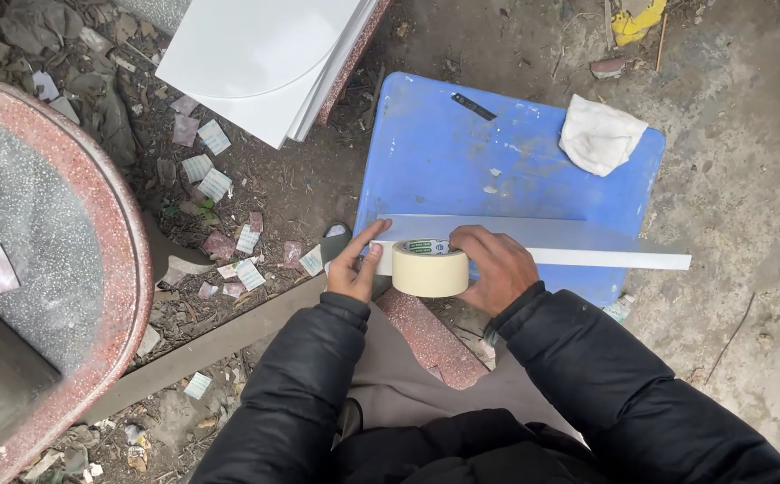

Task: Applying masking tape to the edges of white panels on a small work stool.

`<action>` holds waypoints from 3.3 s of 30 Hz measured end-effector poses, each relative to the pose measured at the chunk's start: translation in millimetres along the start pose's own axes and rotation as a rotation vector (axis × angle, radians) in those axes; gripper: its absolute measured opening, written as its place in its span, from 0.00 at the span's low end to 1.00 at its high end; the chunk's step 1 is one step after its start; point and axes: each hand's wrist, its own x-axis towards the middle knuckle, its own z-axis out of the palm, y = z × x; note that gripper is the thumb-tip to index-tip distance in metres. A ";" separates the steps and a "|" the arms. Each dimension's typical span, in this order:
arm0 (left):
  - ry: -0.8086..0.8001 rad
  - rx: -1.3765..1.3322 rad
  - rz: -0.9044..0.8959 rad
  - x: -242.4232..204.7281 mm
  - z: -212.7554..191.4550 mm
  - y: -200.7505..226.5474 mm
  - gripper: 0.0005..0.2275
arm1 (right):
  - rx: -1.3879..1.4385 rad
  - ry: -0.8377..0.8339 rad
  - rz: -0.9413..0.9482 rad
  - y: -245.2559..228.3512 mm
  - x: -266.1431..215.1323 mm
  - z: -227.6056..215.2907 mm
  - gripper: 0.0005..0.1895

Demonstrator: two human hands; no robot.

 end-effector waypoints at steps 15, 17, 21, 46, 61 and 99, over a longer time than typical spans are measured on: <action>0.049 -0.143 -0.025 19.2 8.5 -15.7 0.10 | 0.134 -0.319 -0.115 -54.1 57.1 -39.9 0.30; 0.059 -0.132 -0.045 20.8 9.2 -16.7 0.10 | 0.101 -0.344 -0.136 -62.2 54.7 -19.7 0.26; 0.052 -0.154 -0.056 27.6 8.2 -17.3 0.10 | -0.040 -0.386 -0.071 -79.6 37.6 17.9 0.17; 0.103 -0.062 0.087 11.2 -5.0 -5.9 0.10 | -0.306 -0.359 0.476 57.4 -50.0 -150.7 0.33; 0.071 0.098 0.142 12.4 -14.1 27.7 0.08 | -0.552 -0.239 0.397 188.3 -172.9 -234.1 0.37; 0.095 0.113 0.136 3.1 -26.6 18.2 0.09 | -0.712 -0.158 0.239 302.2 -210.9 -193.0 0.33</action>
